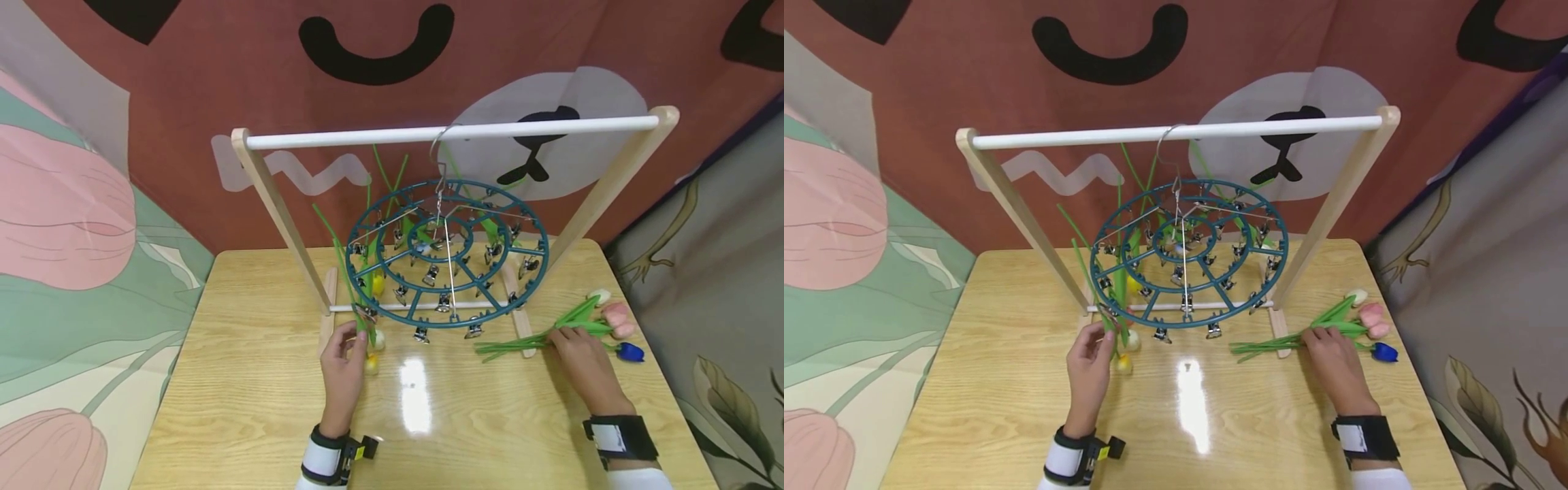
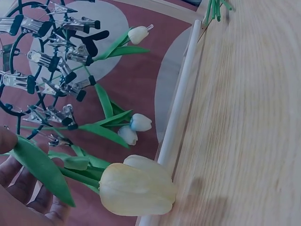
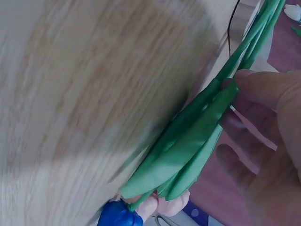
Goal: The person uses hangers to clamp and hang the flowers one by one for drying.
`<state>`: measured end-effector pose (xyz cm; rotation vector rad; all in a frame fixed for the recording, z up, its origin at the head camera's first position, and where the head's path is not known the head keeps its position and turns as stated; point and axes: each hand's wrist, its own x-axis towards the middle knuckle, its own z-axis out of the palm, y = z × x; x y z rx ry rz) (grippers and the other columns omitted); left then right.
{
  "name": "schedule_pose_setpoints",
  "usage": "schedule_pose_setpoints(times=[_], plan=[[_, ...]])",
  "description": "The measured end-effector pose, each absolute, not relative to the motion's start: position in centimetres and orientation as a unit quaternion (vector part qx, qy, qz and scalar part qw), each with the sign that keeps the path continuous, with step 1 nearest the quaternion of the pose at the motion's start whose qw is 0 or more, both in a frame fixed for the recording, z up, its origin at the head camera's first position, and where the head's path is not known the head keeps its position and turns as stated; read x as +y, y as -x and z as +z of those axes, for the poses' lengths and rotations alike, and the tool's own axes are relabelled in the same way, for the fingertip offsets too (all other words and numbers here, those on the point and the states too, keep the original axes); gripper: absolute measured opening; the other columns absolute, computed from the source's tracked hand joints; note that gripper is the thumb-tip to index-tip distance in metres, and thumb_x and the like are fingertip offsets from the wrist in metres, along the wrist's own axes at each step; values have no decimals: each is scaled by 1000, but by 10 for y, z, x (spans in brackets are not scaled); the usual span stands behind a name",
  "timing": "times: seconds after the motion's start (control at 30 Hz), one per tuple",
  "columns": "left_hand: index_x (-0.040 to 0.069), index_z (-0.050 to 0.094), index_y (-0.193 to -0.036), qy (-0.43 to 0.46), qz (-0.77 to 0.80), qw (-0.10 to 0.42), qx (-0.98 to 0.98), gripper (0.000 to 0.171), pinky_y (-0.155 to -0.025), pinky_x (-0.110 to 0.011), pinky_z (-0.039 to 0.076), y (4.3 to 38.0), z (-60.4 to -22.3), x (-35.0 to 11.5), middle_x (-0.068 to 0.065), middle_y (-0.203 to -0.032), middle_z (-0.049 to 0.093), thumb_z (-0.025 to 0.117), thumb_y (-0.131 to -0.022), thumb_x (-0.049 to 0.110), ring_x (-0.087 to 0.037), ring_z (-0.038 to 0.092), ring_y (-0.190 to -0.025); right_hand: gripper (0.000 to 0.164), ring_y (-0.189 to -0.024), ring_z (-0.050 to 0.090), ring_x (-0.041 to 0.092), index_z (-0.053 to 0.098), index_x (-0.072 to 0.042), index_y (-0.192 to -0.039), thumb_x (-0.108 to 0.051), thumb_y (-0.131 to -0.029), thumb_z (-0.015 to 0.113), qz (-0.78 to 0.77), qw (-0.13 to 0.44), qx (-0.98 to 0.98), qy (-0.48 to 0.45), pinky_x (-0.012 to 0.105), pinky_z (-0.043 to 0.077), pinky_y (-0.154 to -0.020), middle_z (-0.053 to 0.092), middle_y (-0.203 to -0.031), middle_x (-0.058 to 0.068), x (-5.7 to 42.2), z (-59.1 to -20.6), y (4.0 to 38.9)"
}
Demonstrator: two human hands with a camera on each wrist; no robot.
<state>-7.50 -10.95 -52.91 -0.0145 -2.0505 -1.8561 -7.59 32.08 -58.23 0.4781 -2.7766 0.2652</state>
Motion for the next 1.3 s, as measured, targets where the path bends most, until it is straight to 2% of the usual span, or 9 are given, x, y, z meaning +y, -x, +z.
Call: schedule_pose_setpoints(times=[0.33, 0.37, 0.43, 0.5, 0.6, 0.87, 1.0, 1.13, 1.3], plan=[[-2, 70, -112, 0, -652, 194, -733, 15, -81, -18, 58, 76, -527, -109, -20, -109, 73, 67, -97, -1, -8, 65, -103, 24, -71, 59, 25, 62, -6, -100, 11, -84, 71, 94, 158, -964, -194, 41, 52, -52, 60, -90, 11, 308, -565, 69], [-2, 70, -112, 3, -650, 196, -734, 15, -81, -18, 58, 76, -526, -108, -21, -109, 72, 67, -97, -3, -7, 65, -103, 22, -71, 60, 25, 61, -6, -101, 9, -87, 70, 94, 160, -962, -200, 40, 52, -51, 61, -91, 11, 305, -561, 67], [-4, 69, -112, 9, -648, 200, -735, 16, -81, -18, 58, 75, -526, -108, -22, -109, 71, 67, -96, -5, -8, 65, -103, 2, -72, 62, 25, 62, -5, -102, -5, -103, 60, 94, 169, -958, -212, 39, 53, -50, 62, -93, 12, 297, -556, 64], [-3, 68, -112, 15, -649, 199, -734, 16, -82, -19, 59, 74, -525, -107, -20, -109, 71, 68, -95, -5, -9, 65, -103, 27, -73, 65, 25, 63, -5, -103, -22, -113, 44, 99, 180, -953, -224, 40, 55, -51, 64, -94, 12, 288, -551, 62], [-3, 68, -111, 24, -649, 197, -734, 17, -82, -20, 60, 73, -525, -106, -18, -110, 70, 69, -95, -4, -9, 65, -104, 58, -74, 66, 25, 64, -5, -101, -37, -113, 18, 113, 196, -943, -242, 39, 57, -54, 65, -95, 11, 275, -544, 59], [-2, 69, -104, 57, -642, 183, -743, 10, -76, -21, 60, 67, -527, -104, -19, -98, 73, 68, -95, -6, -10, 68, -93, 48, -80, 67, 19, 66, -6, -100, -32, -114, 28, 166, 216, -919, -284, 36, 61, -63, 65, -99, 5, 242, -529, 50], [-5, 70, -102, 108, -681, 92, -718, 7, -75, -24, 64, 60, -531, -100, -22, -90, 73, 64, -97, -5, -14, 72, -85, 47, -86, 68, 16, 67, -7, -101, -35, -113, 32, 203, 195, -914, -292, 34, 63, -71, 67, -102, 2, 227, -525, 48], [-12, 65, -119, 166, -733, -20, -660, 22, -86, -32, 66, 53, -534, -91, -32, -106, 71, 62, -99, -5, -18, 76, -98, 44, -90, 69, 15, 68, -8, -101, -35, -113, 35, 230, 187, -906, -302, 31, 64, -77, 67, -104, 0, 214, -522, 48], [-17, 57, -130, 196, -788, -16, -583, 33, -95, -41, 62, 47, -534, -71, -39, -123, 64, 59, -98, -11, -23, 72, -114, 37, -92, 70, 14, 68, -10, -103, -32, -112, 41, 261, 186, -891, -322, 28, 63, -79, 68, -105, 0, 196, -516, 49]])
